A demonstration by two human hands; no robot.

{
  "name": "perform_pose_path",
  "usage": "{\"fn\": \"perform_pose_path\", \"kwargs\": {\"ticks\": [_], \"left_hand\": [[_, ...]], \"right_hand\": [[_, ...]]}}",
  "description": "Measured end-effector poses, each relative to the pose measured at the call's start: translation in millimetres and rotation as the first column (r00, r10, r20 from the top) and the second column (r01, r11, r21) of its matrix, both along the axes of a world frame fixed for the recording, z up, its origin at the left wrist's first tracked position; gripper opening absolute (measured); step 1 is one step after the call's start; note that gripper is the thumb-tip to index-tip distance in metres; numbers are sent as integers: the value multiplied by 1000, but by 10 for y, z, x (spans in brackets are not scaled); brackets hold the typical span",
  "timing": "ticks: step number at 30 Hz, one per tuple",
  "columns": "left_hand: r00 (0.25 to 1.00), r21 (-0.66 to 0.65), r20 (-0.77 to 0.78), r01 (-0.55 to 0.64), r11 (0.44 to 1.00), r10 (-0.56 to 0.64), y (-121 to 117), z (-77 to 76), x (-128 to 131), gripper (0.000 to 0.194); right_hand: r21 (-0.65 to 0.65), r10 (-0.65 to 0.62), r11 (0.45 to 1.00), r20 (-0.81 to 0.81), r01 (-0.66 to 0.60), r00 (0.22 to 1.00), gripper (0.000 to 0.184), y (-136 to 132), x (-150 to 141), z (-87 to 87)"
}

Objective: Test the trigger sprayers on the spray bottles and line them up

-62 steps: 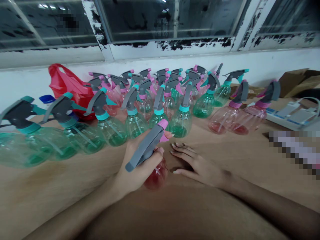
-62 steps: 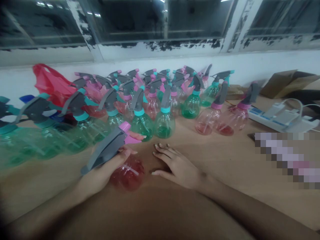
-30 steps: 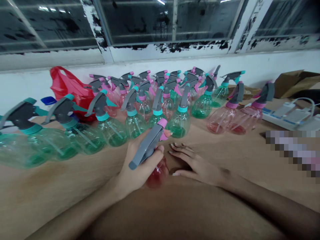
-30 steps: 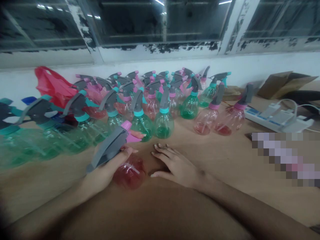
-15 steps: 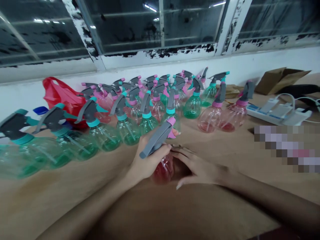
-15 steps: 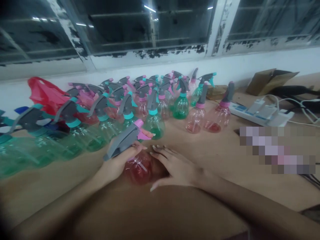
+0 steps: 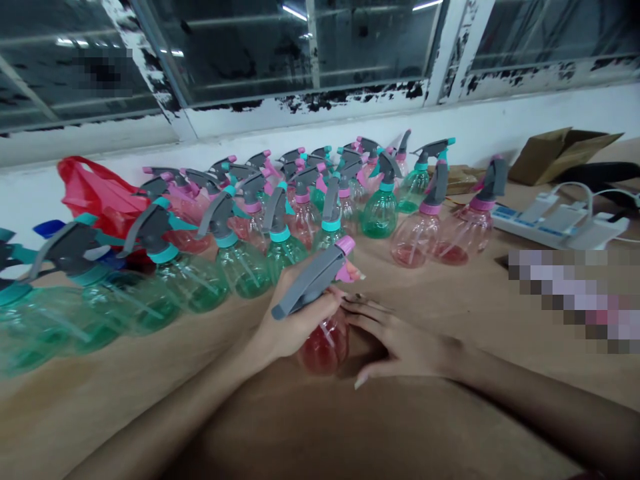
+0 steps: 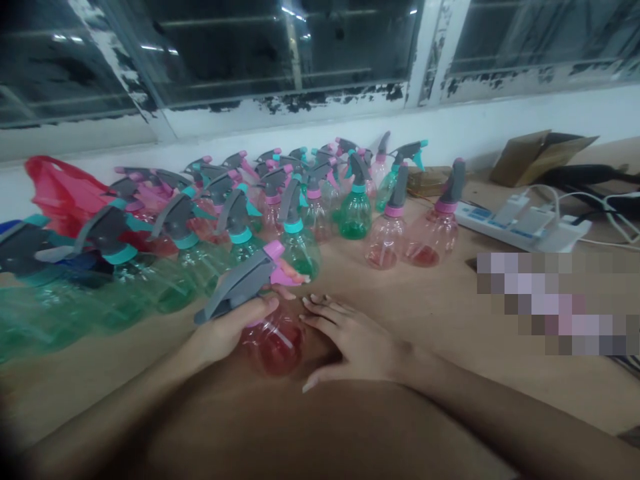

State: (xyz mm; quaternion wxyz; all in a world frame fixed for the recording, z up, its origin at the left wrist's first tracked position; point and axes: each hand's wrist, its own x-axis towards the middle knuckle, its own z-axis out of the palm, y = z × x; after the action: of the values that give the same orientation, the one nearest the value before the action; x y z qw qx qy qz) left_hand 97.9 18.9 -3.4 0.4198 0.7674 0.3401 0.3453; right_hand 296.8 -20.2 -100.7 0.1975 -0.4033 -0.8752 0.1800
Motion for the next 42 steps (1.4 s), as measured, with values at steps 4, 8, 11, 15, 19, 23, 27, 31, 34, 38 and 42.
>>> {"fn": "perform_pose_path", "kwargs": {"ticks": [4,8,11,15,19,23,27,31,34,38,42], "left_hand": [[1000,68,-7,-14,998,15,-7,17,31,26],[999,94,-29,-20,995,23,-25,30,36,16],[998,92,-41,-35,995,39,-27,25,29,15],[996,101,-47,-69,993,74,-27,16,27,12],[991,96,-47,-120,988,125,-48,-20,17,13],[992,92,-33,-119,989,123,-62,-31,21,17],[996,115,-35,-75,991,79,-52,10,41,17],[998,138,-24,-55,989,58,-44,38,45,15],[997,138,-28,-63,988,67,-44,41,43,15],[999,141,-5,-43,989,44,-44,40,47,14],[999,135,16,-37,990,35,-39,33,50,13]], "right_hand": [[-25,9,1000,23,-9,1000,85,-12,19,46],[-42,18,999,58,-15,998,84,-28,30,86],[-46,15,999,47,-13,999,83,-38,33,93],[-51,8,999,8,-7,1000,82,-46,33,95],[-72,13,997,9,-12,1000,81,-48,32,105],[-81,11,997,49,-7,999,80,-44,27,118],[-74,17,997,70,-12,997,80,-41,28,125],[-72,18,997,77,-13,997,79,-40,33,120],[-73,20,997,77,-14,997,79,-43,32,115],[-73,10,997,67,-5,998,79,-51,27,120],[-80,21,997,66,-16,998,79,-47,29,128]]}}
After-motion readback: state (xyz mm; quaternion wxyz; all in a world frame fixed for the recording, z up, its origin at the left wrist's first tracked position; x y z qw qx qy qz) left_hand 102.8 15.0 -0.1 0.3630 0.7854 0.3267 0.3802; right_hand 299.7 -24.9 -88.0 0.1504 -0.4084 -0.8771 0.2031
